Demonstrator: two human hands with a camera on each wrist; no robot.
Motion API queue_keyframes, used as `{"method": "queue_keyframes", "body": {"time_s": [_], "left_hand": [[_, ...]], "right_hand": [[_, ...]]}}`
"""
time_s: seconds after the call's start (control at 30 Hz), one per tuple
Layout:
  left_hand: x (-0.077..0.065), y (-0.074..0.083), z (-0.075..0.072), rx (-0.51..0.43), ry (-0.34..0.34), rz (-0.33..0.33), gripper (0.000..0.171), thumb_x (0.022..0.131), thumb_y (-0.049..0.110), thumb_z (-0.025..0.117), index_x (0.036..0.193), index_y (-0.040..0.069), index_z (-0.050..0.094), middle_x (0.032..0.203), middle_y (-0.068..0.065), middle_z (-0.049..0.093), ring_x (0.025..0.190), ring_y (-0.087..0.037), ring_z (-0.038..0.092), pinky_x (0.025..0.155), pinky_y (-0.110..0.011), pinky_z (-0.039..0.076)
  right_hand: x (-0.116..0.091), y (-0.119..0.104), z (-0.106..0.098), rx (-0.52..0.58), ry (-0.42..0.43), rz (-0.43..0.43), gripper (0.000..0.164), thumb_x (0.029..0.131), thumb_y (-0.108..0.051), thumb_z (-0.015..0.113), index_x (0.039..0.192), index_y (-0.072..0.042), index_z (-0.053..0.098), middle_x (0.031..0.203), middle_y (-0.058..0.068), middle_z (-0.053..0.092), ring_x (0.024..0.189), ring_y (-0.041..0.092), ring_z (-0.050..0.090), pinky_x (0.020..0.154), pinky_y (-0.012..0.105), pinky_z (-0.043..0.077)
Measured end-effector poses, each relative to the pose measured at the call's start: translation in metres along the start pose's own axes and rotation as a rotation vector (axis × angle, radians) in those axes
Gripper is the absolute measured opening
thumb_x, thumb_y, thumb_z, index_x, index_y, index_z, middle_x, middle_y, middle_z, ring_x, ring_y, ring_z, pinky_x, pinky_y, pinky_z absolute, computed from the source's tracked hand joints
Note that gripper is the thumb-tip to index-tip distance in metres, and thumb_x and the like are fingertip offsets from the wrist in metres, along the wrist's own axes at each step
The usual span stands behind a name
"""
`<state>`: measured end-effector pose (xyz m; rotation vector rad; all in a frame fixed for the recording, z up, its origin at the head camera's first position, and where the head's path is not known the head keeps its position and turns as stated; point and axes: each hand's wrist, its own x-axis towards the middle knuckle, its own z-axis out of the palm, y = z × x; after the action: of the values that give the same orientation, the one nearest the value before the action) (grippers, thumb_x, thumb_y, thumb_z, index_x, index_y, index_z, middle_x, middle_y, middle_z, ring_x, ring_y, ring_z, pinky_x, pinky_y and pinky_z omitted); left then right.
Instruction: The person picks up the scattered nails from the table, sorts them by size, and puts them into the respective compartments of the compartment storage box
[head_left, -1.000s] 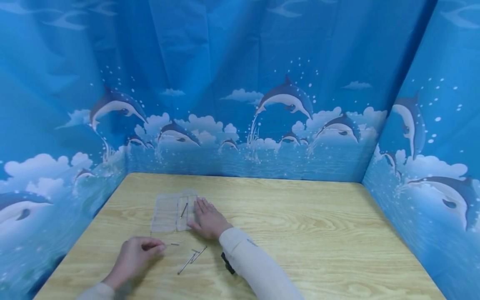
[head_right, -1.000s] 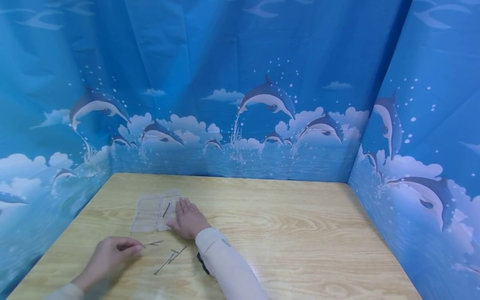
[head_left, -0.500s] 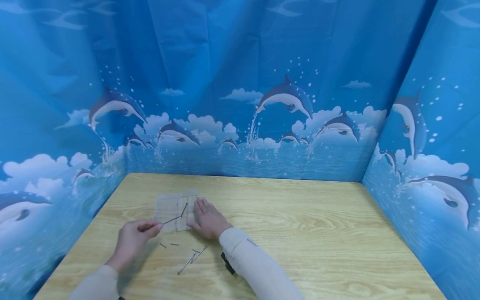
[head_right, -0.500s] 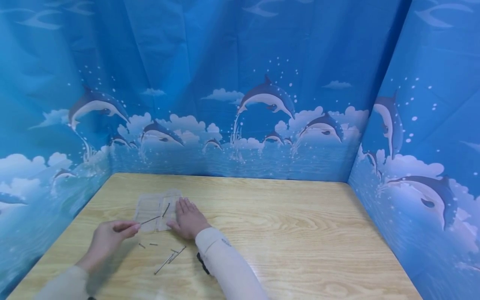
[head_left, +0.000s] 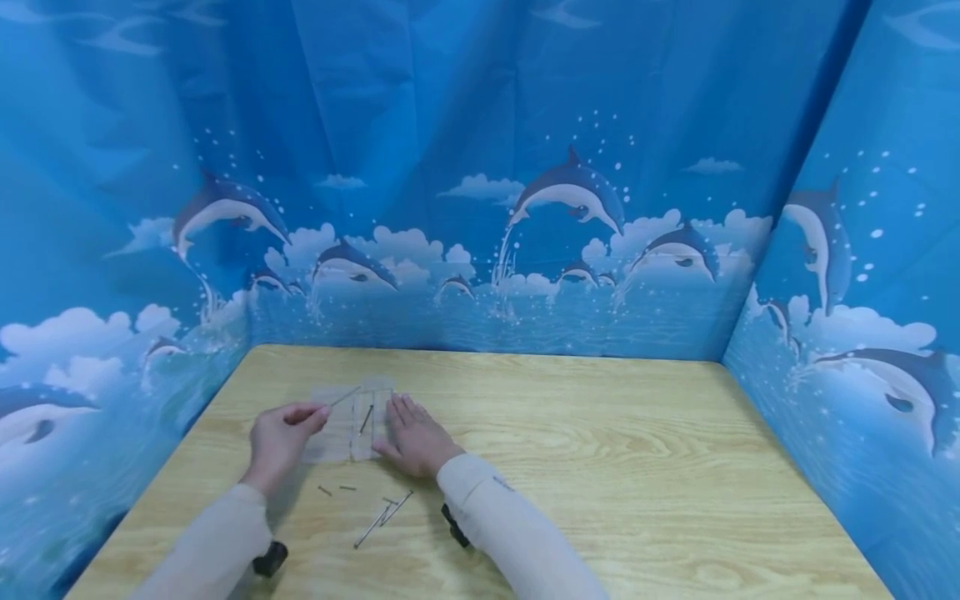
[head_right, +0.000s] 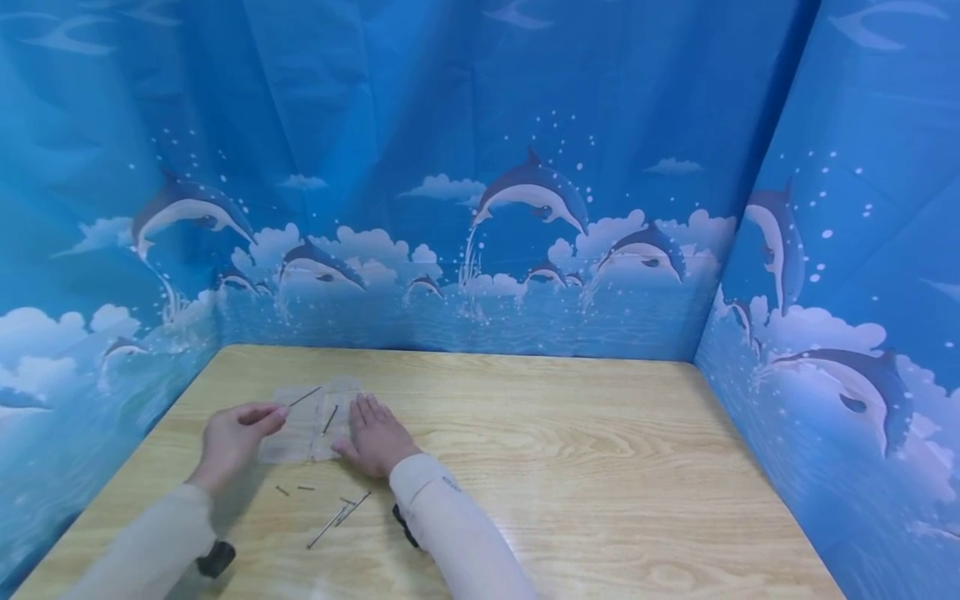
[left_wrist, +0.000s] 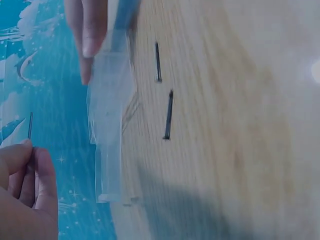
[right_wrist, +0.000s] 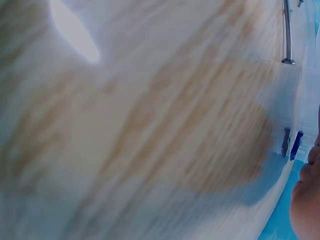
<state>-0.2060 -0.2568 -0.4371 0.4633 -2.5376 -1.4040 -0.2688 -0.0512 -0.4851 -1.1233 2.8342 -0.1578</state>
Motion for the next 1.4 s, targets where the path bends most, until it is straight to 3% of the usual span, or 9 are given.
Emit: {"method": "queue_keyframes", "body": {"time_s": [0.17, 0.43, 0.57, 0.7, 1.0, 1.17, 1.4], "left_hand": [[0.009, 0.001, 0.011, 0.026, 0.052, 0.037, 0.024, 0.091, 0.022, 0.067, 0.106, 0.005, 0.070, 0.099, -0.013, 0.071, 0.080, -0.013, 0.066, 0.066, -0.020, 0.050], [0.016, -0.003, 0.027, 0.096, 0.085, 0.115, 0.017, 0.089, 0.017, 0.069, 0.098, 0.003, 0.072, 0.094, -0.015, 0.072, 0.085, -0.026, 0.066, 0.074, -0.035, 0.051], [0.017, -0.006, 0.034, 0.103, 0.084, 0.096, 0.014, 0.087, 0.014, 0.070, 0.096, 0.004, 0.072, 0.092, -0.015, 0.072, 0.085, -0.027, 0.065, 0.077, -0.041, 0.051], [0.018, -0.009, 0.040, 0.107, 0.067, 0.047, 0.012, 0.085, 0.014, 0.072, 0.093, 0.005, 0.073, 0.090, -0.013, 0.072, 0.083, -0.026, 0.065, 0.075, -0.038, 0.050], [0.017, -0.014, 0.046, 0.118, 0.013, 0.005, 0.012, 0.085, 0.014, 0.071, 0.094, 0.006, 0.073, 0.090, -0.011, 0.071, 0.083, -0.024, 0.063, 0.071, -0.032, 0.048], [0.017, -0.013, 0.046, 0.149, -0.003, 0.028, 0.010, 0.084, 0.014, 0.072, 0.091, 0.007, 0.073, 0.086, -0.008, 0.071, 0.079, -0.021, 0.063, 0.066, -0.028, 0.046], [0.017, -0.009, 0.045, 0.167, -0.028, 0.056, 0.009, 0.082, 0.011, 0.074, 0.089, 0.006, 0.073, 0.082, -0.006, 0.071, 0.076, -0.019, 0.063, 0.070, -0.034, 0.049]], "right_hand": [[0.000, -0.002, -0.003, 0.000, -0.004, 0.004, 0.071, 0.101, -0.054, 0.023, 0.153, -0.006, 0.012, 0.161, 0.009, 0.007, 0.147, 0.021, 0.006, 0.118, 0.029, 0.008], [0.001, -0.001, 0.000, -0.001, 0.012, -0.004, 0.071, 0.101, -0.054, 0.024, 0.152, -0.005, 0.013, 0.160, 0.010, 0.008, 0.147, 0.022, 0.007, 0.118, 0.030, 0.009], [0.002, 0.000, 0.004, -0.006, 0.017, -0.004, 0.072, 0.101, -0.055, 0.022, 0.153, -0.006, 0.012, 0.160, 0.010, 0.007, 0.147, 0.022, 0.006, 0.118, 0.030, 0.008], [0.003, 0.000, 0.005, 0.001, 0.018, -0.002, 0.072, 0.101, -0.055, 0.023, 0.152, -0.006, 0.012, 0.160, 0.010, 0.008, 0.147, 0.022, 0.006, 0.118, 0.030, 0.009], [0.003, 0.000, 0.005, 0.003, 0.017, -0.008, 0.071, 0.101, -0.053, 0.022, 0.152, -0.005, 0.013, 0.160, 0.010, 0.008, 0.147, 0.022, 0.006, 0.118, 0.030, 0.008], [0.003, 0.000, 0.004, -0.002, 0.018, -0.009, 0.071, 0.102, -0.053, 0.023, 0.152, -0.004, 0.013, 0.160, 0.011, 0.008, 0.147, 0.022, 0.006, 0.118, 0.030, 0.009], [0.001, -0.001, 0.001, -0.005, 0.011, -0.005, 0.071, 0.101, -0.053, 0.023, 0.152, -0.005, 0.012, 0.160, 0.010, 0.008, 0.147, 0.022, 0.007, 0.118, 0.029, 0.008]]}}
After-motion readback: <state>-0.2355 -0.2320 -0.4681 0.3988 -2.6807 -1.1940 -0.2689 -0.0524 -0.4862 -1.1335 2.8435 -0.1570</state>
